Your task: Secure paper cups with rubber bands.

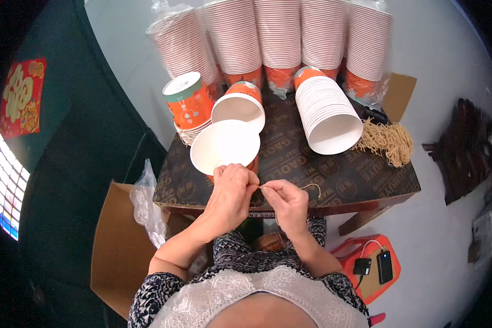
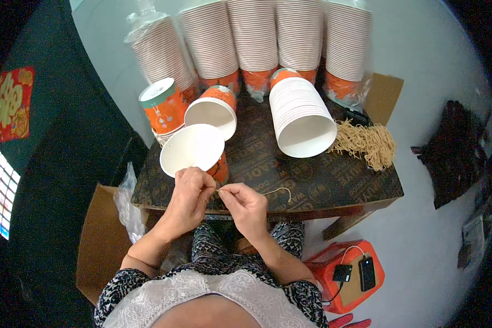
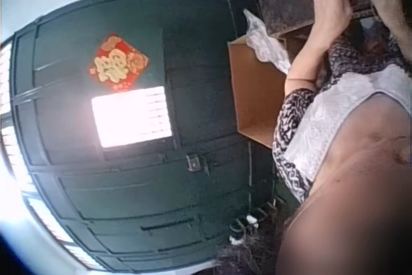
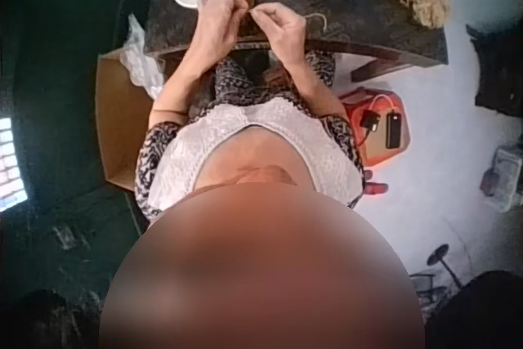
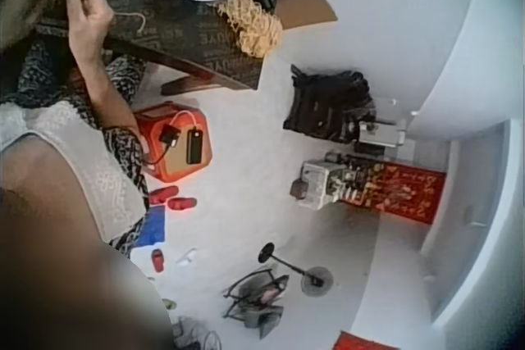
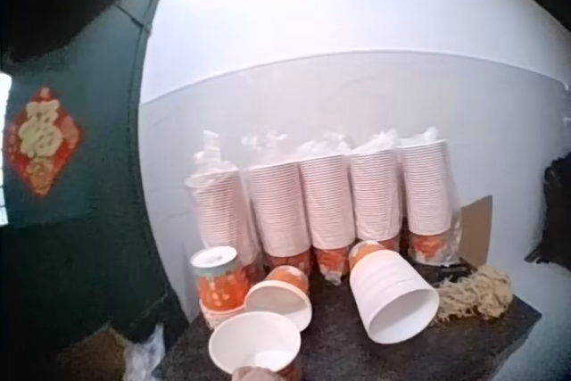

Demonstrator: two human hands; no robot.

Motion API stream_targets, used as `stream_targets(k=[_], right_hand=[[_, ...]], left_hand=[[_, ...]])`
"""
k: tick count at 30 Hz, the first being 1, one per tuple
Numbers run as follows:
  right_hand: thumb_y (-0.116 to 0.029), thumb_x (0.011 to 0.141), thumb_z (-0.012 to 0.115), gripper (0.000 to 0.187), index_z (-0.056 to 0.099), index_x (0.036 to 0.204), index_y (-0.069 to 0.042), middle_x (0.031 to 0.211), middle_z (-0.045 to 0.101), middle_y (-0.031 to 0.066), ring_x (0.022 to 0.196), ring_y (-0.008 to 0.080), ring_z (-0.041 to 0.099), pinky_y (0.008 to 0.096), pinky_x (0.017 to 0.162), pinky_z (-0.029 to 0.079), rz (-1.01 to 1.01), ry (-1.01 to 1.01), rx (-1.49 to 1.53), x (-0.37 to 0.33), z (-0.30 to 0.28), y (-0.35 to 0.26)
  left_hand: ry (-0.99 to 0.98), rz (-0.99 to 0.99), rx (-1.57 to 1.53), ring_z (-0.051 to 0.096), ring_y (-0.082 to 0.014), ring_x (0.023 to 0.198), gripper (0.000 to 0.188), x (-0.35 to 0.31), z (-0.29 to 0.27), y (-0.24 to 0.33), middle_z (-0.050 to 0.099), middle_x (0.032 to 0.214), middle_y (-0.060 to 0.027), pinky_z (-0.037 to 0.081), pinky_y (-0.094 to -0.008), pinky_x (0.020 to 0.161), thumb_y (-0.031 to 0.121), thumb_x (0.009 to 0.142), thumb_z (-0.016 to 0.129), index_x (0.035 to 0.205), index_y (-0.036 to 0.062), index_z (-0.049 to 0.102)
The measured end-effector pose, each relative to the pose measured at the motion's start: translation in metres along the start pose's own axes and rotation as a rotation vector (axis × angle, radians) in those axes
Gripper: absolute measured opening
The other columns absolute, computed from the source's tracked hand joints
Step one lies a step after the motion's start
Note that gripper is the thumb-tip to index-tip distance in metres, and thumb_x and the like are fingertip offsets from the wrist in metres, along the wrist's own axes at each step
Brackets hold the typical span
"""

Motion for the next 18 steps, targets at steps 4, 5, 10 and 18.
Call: stream_targets(k=[4, 5, 10, 18], right_hand=[[0.0, 0.091, 0.064, 0.004, 0.065, 0.091, 0.003, 0.075, 0.057, -0.0069, 0.065, -0.0012, 0.047, 0.0152, 0.056, 0.036, -0.015, 0.059, -0.022, 0.004, -0.009, 0.009], [0.0, 0.091, 0.064, 0.004, 0.065, 0.091, 0.003, 0.075, 0.056, -0.0074, 0.064, -0.0013, 0.046, 0.0153, 0.055, 0.035, -0.041, 0.091, -0.03, 0.005, -0.013, 0.01], [0.0, 0.091, 0.064, 0.003, 0.065, 0.09, 0.002, 0.073, 0.054, -0.0082, 0.063, -0.0018, 0.044, 0.0153, 0.055, 0.034, -0.06, 0.162, -0.004, 0.015, -0.019, 0.021], [0.0, 0.092, 0.063, 0.006, 0.063, 0.086, 0.002, 0.072, 0.052, -0.0084, 0.062, -0.0022, 0.043, 0.0148, 0.054, 0.033, -0.086, 0.202, 0.012, 0.017, -0.013, 0.029]], left_hand=[[0.122, 0.015, 0.125, 0.052, -0.0297, 0.085, 0.032, 0.008, -0.014, 0.003, 0.053, 0.086, -0.0091, 0.034, -0.0432, 0.08, 0.003, 0.074, 0.072, 0.098, 0.0056, 0.052], [0.156, 0.005, 0.223, 0.054, -0.0301, 0.09, 0.04, 0.01, -0.017, 0.001, 0.057, 0.093, -0.0108, 0.034, -0.0454, 0.085, 0.008, 0.07, 0.076, 0.103, 0.0045, 0.053], [0.046, -0.101, 0.329, 0.06, -0.0298, 0.092, 0.023, 0.009, -0.004, -0.036, 0.063, 0.091, -0.0119, 0.034, -0.0515, 0.097, 0.01, 0.078, 0.071, 0.096, 0.0025, 0.059], [-0.041, -0.238, 0.129, 0.063, -0.0269, 0.083, 0.006, -0.013, -0.011, -0.047, 0.064, 0.079, -0.0087, 0.03, -0.0541, 0.104, 0.009, 0.085, 0.066, 0.088, 0.0054, 0.064]])
Point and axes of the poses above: each hand's wrist, its own x-axis towards the middle knuckle, its own z-axis out of the palm, y = z × x, the point moved 10 cm from there along x, towards the middle knuckle
